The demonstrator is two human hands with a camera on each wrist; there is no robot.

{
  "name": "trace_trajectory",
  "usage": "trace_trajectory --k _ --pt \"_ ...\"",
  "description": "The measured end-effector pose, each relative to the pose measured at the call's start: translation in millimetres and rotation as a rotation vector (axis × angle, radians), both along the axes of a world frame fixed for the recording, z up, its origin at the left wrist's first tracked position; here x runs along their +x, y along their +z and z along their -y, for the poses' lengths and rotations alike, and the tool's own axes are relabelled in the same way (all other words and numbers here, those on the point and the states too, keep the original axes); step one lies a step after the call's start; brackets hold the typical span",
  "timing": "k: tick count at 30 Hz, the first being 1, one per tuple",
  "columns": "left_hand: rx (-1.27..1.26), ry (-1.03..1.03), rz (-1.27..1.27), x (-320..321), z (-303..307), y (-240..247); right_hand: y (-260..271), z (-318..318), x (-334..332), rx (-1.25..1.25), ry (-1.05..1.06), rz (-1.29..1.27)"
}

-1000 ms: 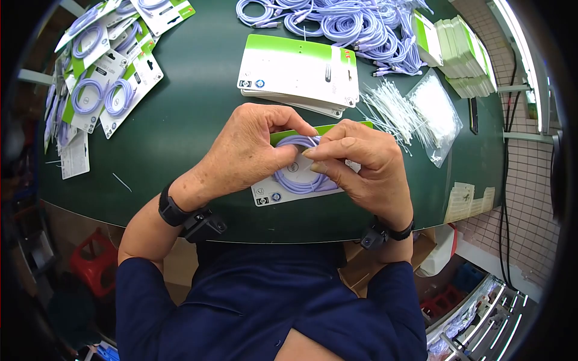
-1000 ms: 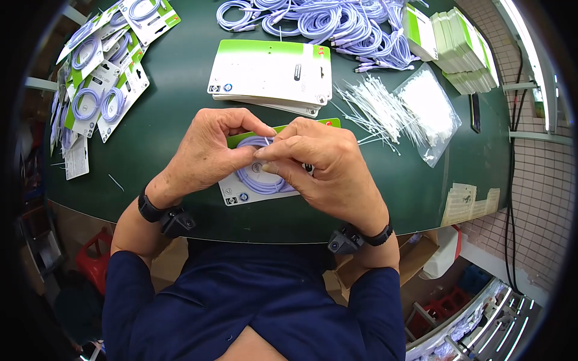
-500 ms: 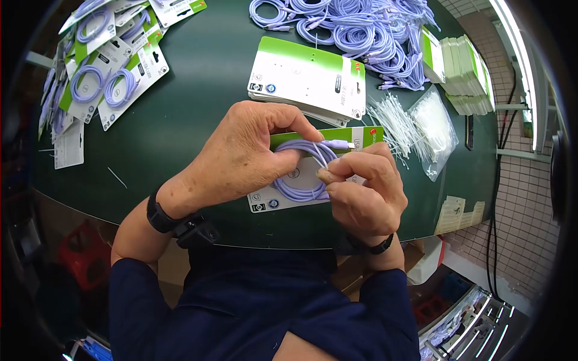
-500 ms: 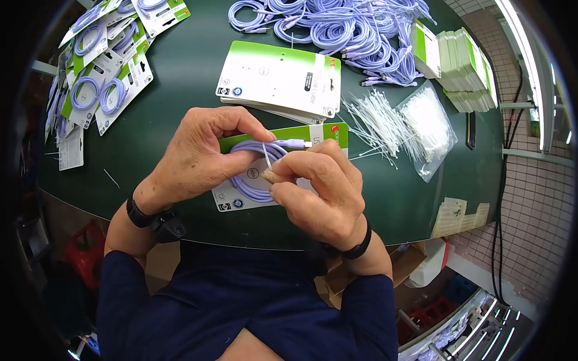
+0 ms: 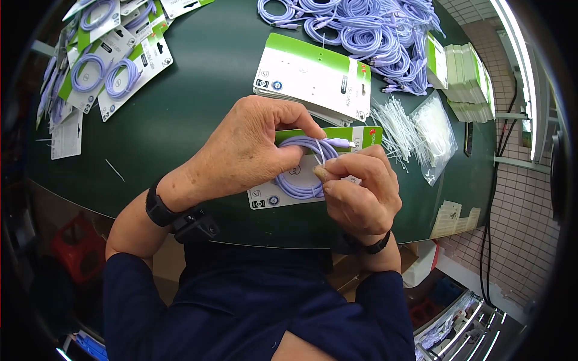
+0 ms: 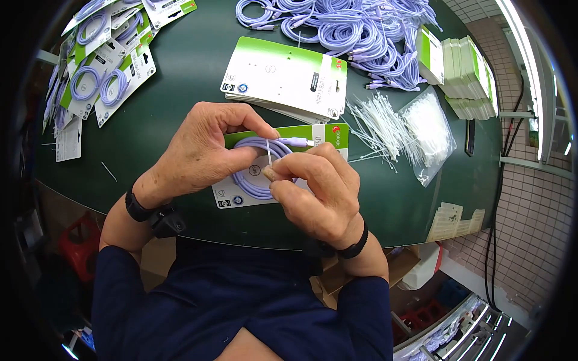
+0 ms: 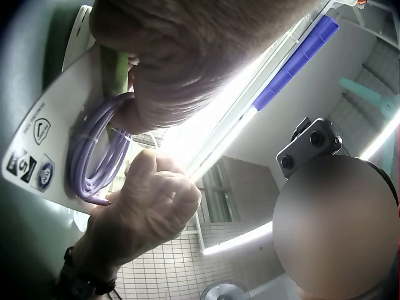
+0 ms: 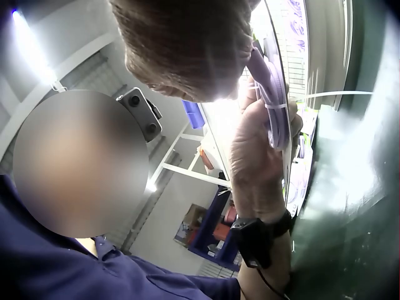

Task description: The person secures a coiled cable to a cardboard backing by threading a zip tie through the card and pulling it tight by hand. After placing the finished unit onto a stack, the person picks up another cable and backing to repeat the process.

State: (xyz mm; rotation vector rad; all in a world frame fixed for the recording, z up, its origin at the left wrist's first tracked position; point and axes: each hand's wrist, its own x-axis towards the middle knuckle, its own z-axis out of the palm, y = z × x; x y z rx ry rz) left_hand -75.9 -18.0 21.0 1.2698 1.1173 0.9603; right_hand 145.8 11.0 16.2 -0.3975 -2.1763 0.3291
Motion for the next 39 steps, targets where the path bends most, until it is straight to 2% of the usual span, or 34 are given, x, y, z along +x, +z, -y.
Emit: trace_trajectory --k 7,10,22,24,27,29,30,33,35,37,38,39 --pt "0.016 0.002 -0.023 -0.6 -0.2 -2.4 -1.5 -1.4 -4.3 -0.014 0.013 -0.007" --pt "0.034 0.003 -0.037 -1.1 -0.8 -4.2 -0.3 -0.7 -0.7 -0.080 -0.025 0.080" --pt "-0.013 -0.045 0.028 3.6 -0.5 -8.7 9.7 -5.8 -2.1 -0.024 0.002 0.266" --pt "-0.009 -0.052 0.021 3.4 1.6 -5.1 16.2 -10.0 0.8 -0.039 -0.005 0.209" --pt "0.138 -0.023 -0.059 2.4 1.9 0.3 27.5 -18.6 15.5 -0.073 -0.014 0.106" --pt "0.132 -0.026 -0.028 0.6 1.5 4.4 31.6 -21.6 31.1 -0.260 -0.138 -0.231" --pt "0.115 -0.025 0.010 -0.2 1.6 6.4 30.2 -24.2 35.2 -0.255 -0.144 -0.241" --pt "0.125 -0.040 0.058 -0.4 3.4 12.4 15.6 -38.2 41.8 -0.893 -0.262 -0.392" --pt "0.175 -0.049 0.096 0.6 3.9 16.8 7.4 -40.8 36.0 -0.963 -0.063 -0.185" --pt "0.193 -0.059 0.089 1.6 4.6 17.9 -9.5 -51.8 32.8 -0.726 0.289 -0.014" --pt "0.203 -0.057 0.088 1.8 4.5 17.7 -18.0 -45.7 33.8 -0.712 0.285 -0.019" --pt "0.212 -0.054 0.087 2.0 4.2 17.9 -27.7 -30.0 36.5 -1.028 0.330 -0.170"
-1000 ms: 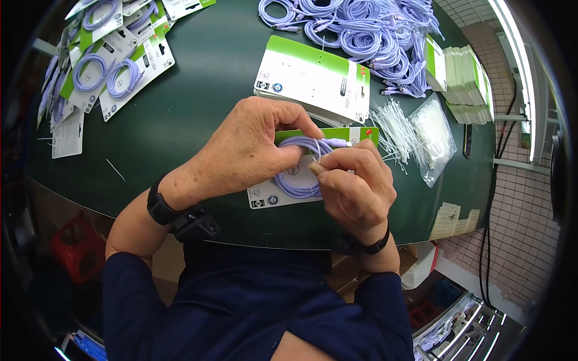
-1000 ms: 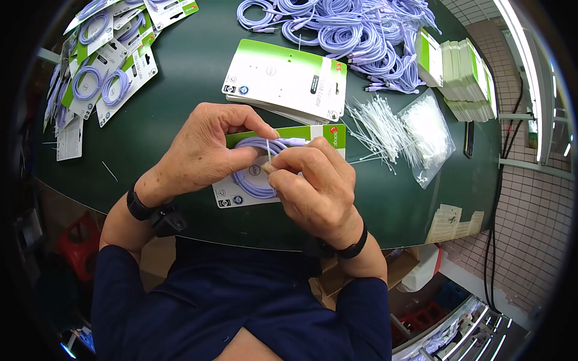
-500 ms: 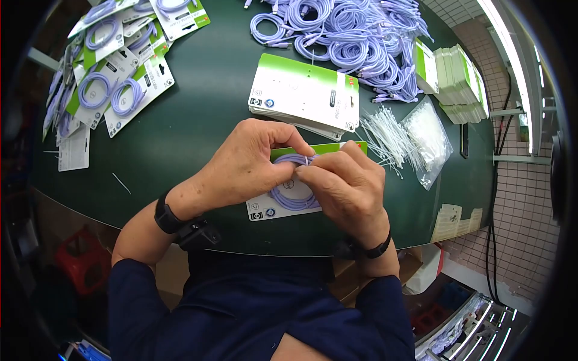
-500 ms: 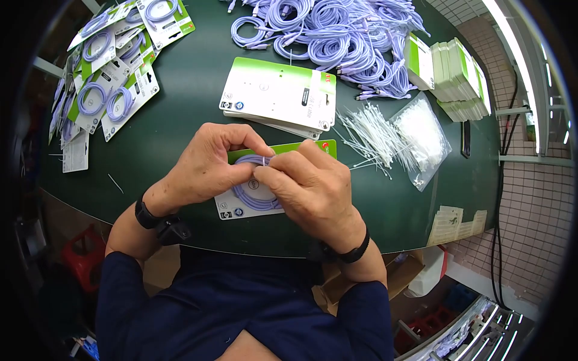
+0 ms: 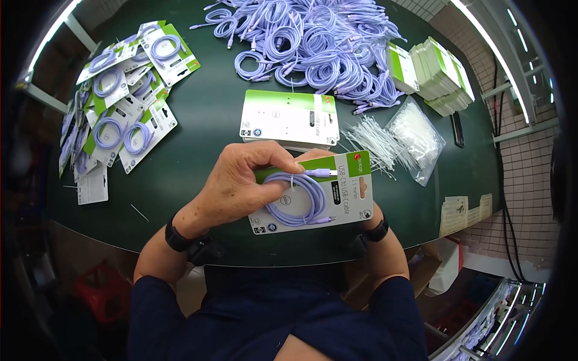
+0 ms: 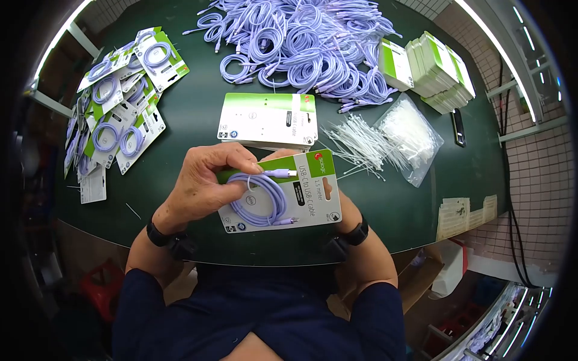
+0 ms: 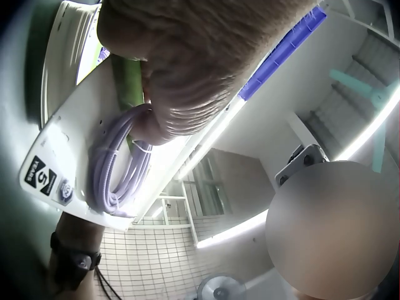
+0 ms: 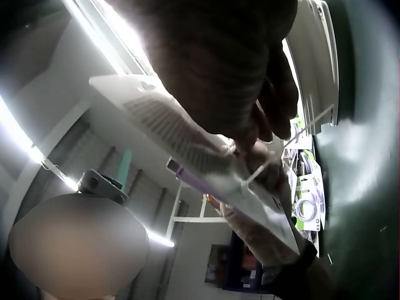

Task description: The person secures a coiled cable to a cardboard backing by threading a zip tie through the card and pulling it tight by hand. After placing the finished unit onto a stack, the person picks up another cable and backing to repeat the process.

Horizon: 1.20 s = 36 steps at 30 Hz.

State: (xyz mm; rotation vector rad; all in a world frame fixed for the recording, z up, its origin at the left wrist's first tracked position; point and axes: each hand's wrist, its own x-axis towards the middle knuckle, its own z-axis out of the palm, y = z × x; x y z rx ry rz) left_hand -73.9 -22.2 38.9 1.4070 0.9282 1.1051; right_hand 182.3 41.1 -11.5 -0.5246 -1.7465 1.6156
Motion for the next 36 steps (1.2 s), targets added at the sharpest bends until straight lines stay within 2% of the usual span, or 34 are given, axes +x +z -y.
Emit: trace_trajectory --k 2,7,10,11,12,14,19,21,23,26,28,31,34,36 --pt "0.034 0.012 -0.012 1.0 0.2 1.4 -17.3 22.3 4.5 -0.673 0.022 -0.215" --pt "0.134 0.032 -0.078 2.5 -1.2 6.7 -27.0 9.6 9.4 -0.747 0.172 -0.324" --pt "0.115 0.001 -0.103 3.7 -1.6 9.7 -15.9 -3.0 0.3 -0.102 0.079 0.006" --pt "0.065 -0.026 -0.099 4.5 -1.0 10.2 -10.5 -7.5 -2.4 -0.096 0.072 -0.001" --pt "0.013 -0.055 -0.094 5.6 -0.7 11.5 -3.7 -12.8 -5.1 0.195 0.041 0.066" --pt "0.064 -0.085 -0.130 7.8 1.1 16.9 8.3 -19.8 -9.1 0.764 -0.036 0.208" --pt "0.228 -0.115 -0.246 9.7 4.4 27.5 21.0 -16.4 -15.9 0.903 -0.246 0.122" --pt "0.248 -0.121 -0.284 6.2 5.2 24.0 20.3 -14.9 -13.8 0.788 -0.181 0.133" --pt "0.409 -0.121 -0.407 0.5 3.5 11.1 20.9 -15.2 -11.4 0.714 -0.159 0.128" --pt "0.531 -0.123 -0.533 -5.8 8.3 -8.1 20.7 -14.7 -5.8 0.442 0.052 0.335" --pt "0.652 -0.087 -0.635 -4.5 8.2 -14.1 15.9 -14.6 -10.1 0.408 0.035 0.344" --pt "0.619 -0.118 -0.639 -1.4 8.6 -14.8 10.9 -12.1 -17.2 0.366 0.028 0.373" --pt "0.554 -0.147 -0.642 1.1 8.1 -5.6 8.3 -11.4 -20.8 0.562 -0.071 0.360" --pt "0.451 -0.196 -0.634 4.8 5.9 0.6 6.7 -11.1 -20.2 0.583 -0.078 0.371"
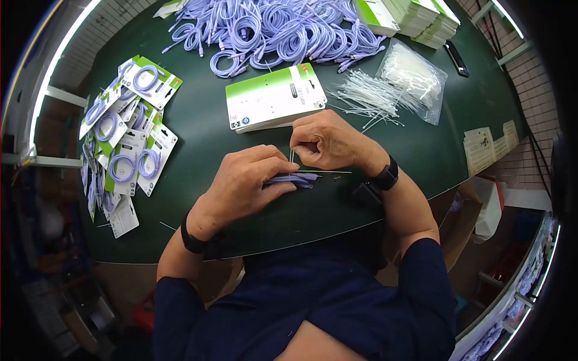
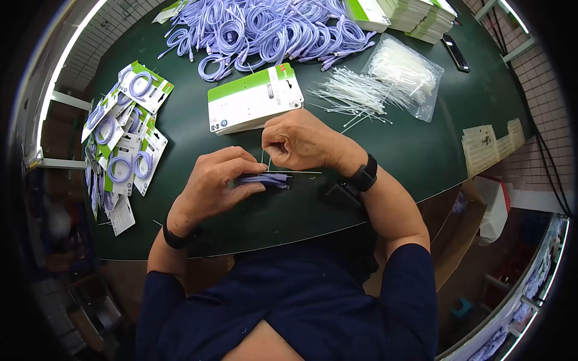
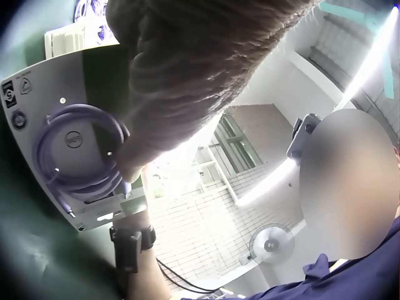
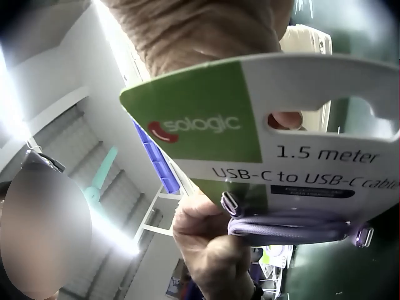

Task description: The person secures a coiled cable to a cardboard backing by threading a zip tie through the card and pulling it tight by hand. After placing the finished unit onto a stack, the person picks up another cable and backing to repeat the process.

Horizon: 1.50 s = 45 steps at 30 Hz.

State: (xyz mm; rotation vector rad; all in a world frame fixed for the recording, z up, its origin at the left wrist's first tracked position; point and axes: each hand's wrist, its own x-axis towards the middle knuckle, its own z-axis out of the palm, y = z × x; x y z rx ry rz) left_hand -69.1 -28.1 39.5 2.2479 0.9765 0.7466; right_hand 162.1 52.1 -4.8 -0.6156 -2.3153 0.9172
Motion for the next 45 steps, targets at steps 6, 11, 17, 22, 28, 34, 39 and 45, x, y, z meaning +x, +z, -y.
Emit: trace_trajectory --k 6,11,17,22,28,34,39,45 --pt "-0.069 0.016 -0.073 6.2 -2.6 4.1 -14.9 -5.3 1.1 0.156 0.032 0.051" --pt "0.193 0.040 -0.174 14.9 2.3 -4.7 -15.5 -14.2 5.5 0.199 0.054 0.152" --pt "0.241 0.121 -0.129 8.0 -0.6 -13.8 14.9 -13.0 19.7 -0.281 -0.103 -0.003" --pt "0.415 0.246 -0.148 4.8 -3.9 -26.4 39.7 -9.5 33.4 -0.003 -0.084 -0.197" --pt "0.398 0.375 0.041 0.3 -0.1 -45.1 40.5 7.9 25.3 0.227 -0.011 0.039" --pt "0.470 0.363 0.107 -0.1 0.4 -52.9 9.7 5.2 18.8 0.333 -0.079 -0.060" --pt "0.519 0.334 0.097 3.8 0.0 -53.8 -5.7 7.1 22.6 0.306 -0.085 -0.194" --pt "0.550 0.319 0.100 4.2 -2.5 -56.6 -9.4 3.2 24.8 0.369 -0.068 -0.216"
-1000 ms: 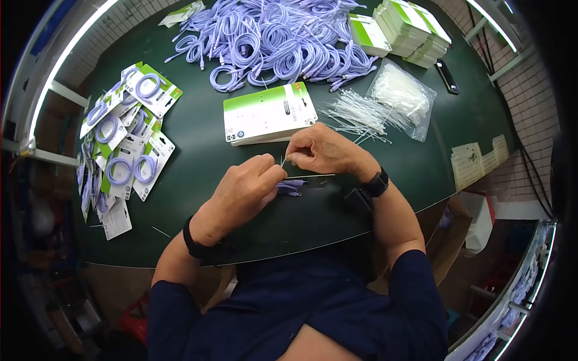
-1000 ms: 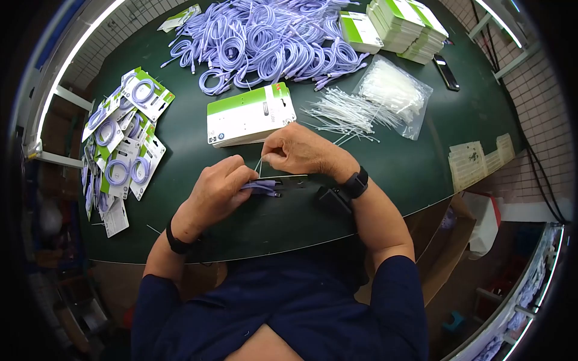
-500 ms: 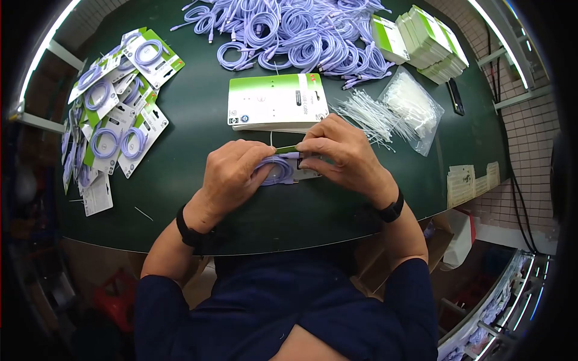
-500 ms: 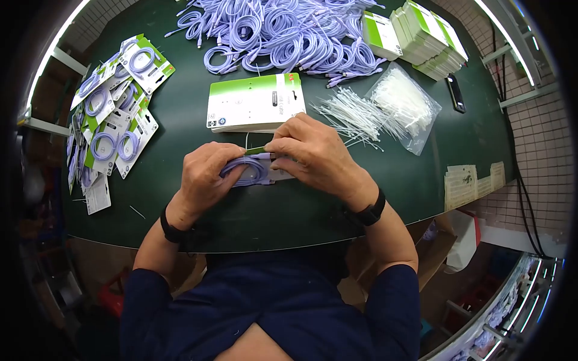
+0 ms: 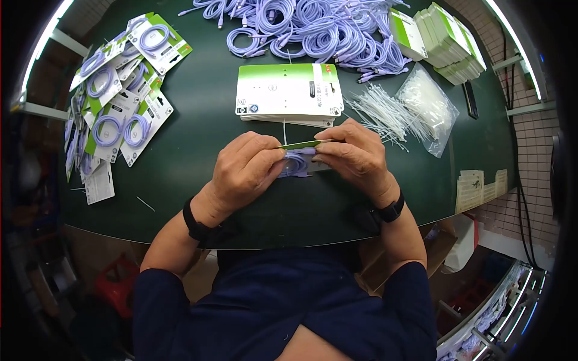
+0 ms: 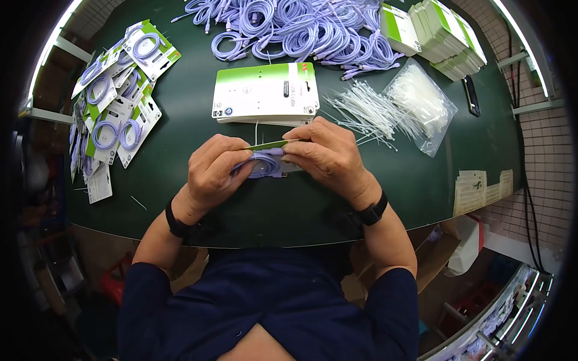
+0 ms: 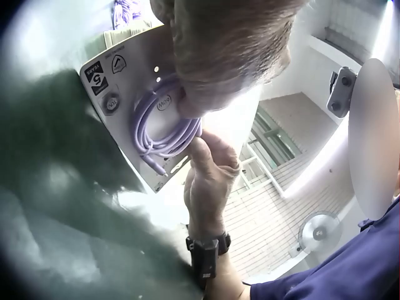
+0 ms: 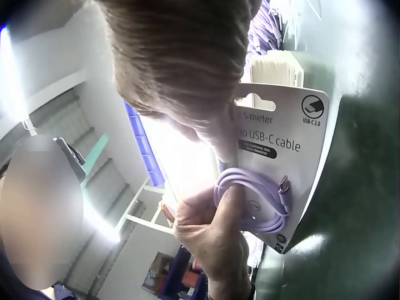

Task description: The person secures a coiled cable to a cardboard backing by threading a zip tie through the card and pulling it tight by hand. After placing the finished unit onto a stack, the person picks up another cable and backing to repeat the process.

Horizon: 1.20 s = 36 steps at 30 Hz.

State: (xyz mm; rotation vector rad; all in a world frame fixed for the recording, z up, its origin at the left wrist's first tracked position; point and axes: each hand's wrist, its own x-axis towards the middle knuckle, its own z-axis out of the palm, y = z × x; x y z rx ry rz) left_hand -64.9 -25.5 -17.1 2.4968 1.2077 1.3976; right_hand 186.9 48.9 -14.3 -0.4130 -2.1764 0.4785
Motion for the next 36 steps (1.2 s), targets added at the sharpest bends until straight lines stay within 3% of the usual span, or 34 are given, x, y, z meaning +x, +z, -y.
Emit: trace_trajectory --k 26,30,33,34,36 --pt "-0.016 -0.002 0.071 6.6 -0.6 4.8 -4.0 0.3 -5.5 0.181 -0.030 0.020" --pt "-0.108 0.030 0.129 8.2 2.1 23.7 1.9 2.9 -6.3 0.048 -0.106 -0.153" --pt "-0.199 0.047 0.188 1.5 2.7 32.3 -0.4 7.0 -1.2 -0.479 -0.159 -0.352" --pt "-0.265 0.049 0.230 -2.6 2.5 34.6 1.8 7.7 -0.6 -0.466 -0.151 -0.350" --pt "-0.317 0.056 0.274 -6.4 0.4 37.6 6.4 9.3 -0.5 -0.723 -0.071 -0.483"
